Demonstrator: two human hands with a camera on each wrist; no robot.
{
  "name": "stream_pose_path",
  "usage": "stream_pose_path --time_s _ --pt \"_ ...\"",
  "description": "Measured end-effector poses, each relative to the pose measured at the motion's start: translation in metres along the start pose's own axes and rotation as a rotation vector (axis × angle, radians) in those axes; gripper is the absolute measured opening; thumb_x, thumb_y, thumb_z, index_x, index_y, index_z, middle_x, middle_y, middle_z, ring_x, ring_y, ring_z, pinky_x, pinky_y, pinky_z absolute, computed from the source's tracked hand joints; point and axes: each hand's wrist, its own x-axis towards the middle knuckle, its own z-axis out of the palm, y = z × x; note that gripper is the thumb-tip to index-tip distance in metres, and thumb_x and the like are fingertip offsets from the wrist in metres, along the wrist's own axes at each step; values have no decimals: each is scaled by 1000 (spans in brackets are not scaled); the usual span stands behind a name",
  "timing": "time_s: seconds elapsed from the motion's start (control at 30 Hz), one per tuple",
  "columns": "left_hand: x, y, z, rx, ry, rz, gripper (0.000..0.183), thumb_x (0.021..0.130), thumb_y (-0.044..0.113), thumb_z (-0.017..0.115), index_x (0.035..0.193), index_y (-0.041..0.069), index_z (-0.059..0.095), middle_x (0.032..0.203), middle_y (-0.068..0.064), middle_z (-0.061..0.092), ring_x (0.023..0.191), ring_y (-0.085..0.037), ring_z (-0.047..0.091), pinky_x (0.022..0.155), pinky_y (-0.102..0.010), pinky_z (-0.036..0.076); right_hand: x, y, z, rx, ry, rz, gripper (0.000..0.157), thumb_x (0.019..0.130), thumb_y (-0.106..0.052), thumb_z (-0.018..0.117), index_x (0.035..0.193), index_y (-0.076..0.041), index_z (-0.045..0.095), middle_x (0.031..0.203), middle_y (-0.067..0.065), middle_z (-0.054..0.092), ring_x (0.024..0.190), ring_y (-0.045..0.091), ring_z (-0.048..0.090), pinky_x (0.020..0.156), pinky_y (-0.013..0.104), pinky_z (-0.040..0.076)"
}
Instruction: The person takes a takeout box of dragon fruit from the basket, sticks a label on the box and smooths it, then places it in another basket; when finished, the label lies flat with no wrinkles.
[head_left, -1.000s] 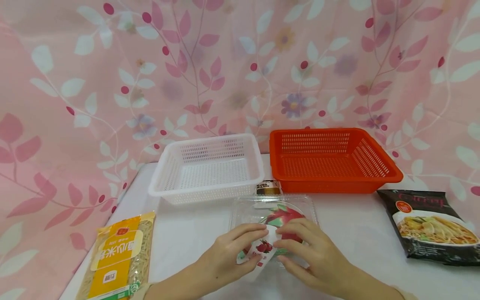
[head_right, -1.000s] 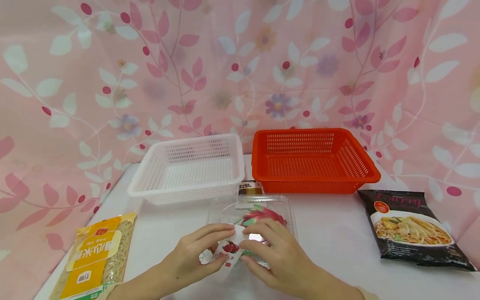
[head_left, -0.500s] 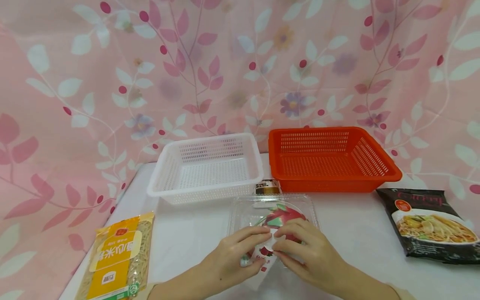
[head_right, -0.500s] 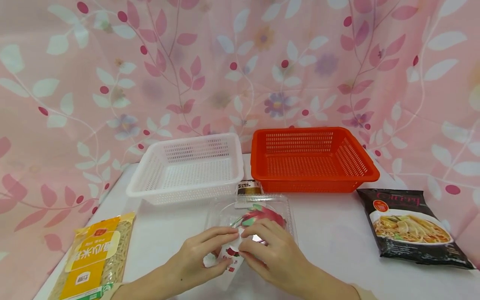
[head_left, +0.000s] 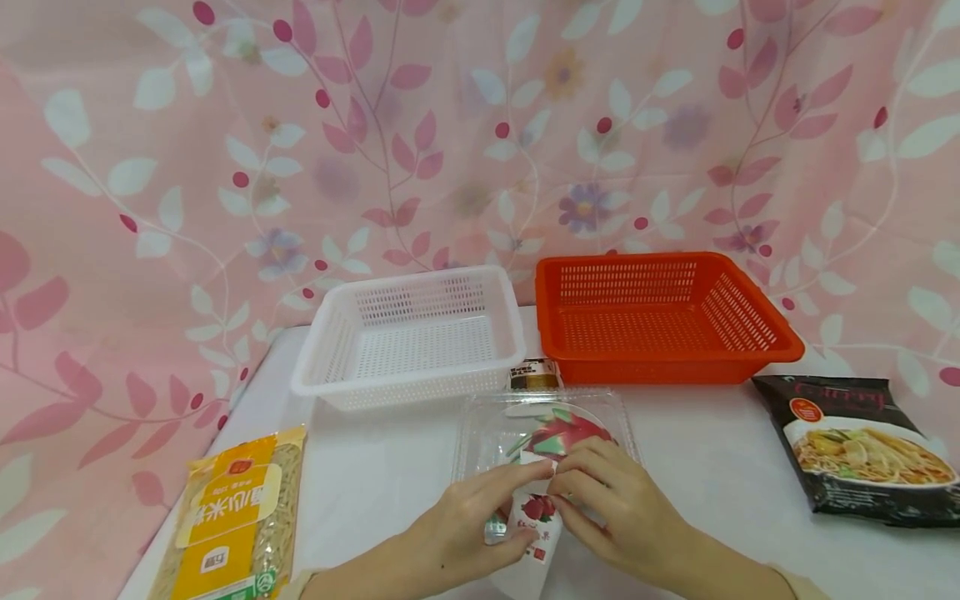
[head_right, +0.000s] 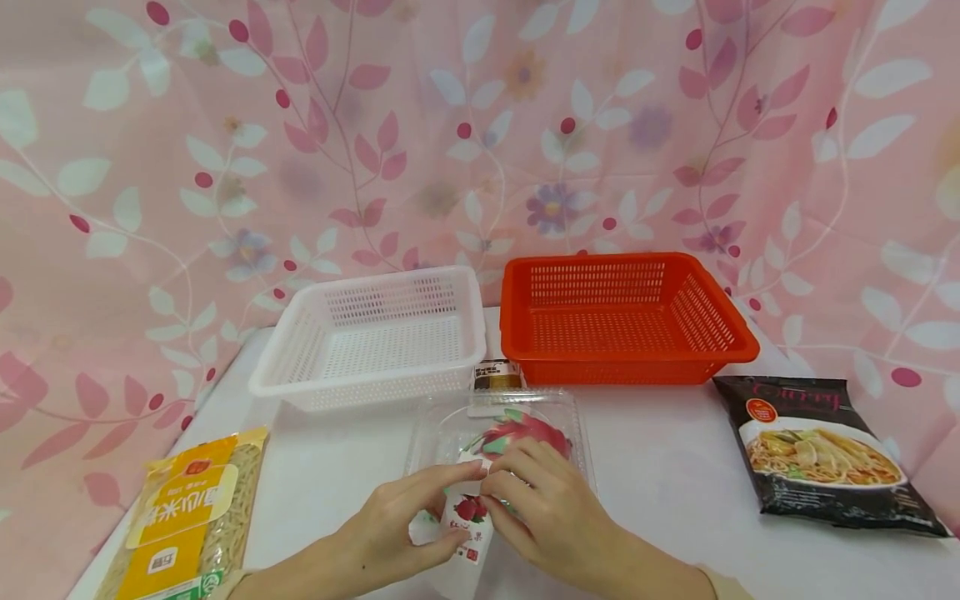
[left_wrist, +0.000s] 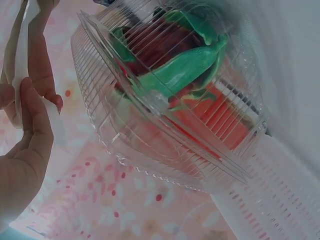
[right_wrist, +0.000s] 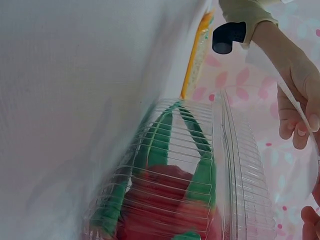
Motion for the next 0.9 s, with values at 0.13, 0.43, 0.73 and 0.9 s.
stream_pose_path --time_s 0.13,0.43,0.73,0.9 --pt "0 1 0 -5 -6 -27 77 68 0 75 134 -1 35 111 -6 62 61 -2 52 61 -3 42 -4 1 1 -14 -14 16 21 93 -17 50 77 -9 61 79 -3 58 78 17 53 72 24 44" --pt "-2 2 0 11 -67 -94 77 74 12 76 137 2 33 125 -8 54 104 -11 56 85 -17 45 -3 1 0 26 -24 24 19 93 -16 50 80 -9 60 77 -6 58 71 10 49 65 15 41" --pt "-8 2 -2 89 -124 -180 82 73 24 78 138 6 33 133 -5 46 119 -14 46 95 -22 39 3 -3 -4 40 -17 -14 19 93 -14 48 80 -6 60 78 -3 57 71 11 49 66 16 43" --pt "-10 0 -5 115 -118 -189 80 72 23 78 138 7 34 134 -5 44 119 -15 47 94 -22 39 8 -5 -5 63 -11 -74 17 92 -11 49 80 -5 60 78 0 57 73 14 50 68 18 44"
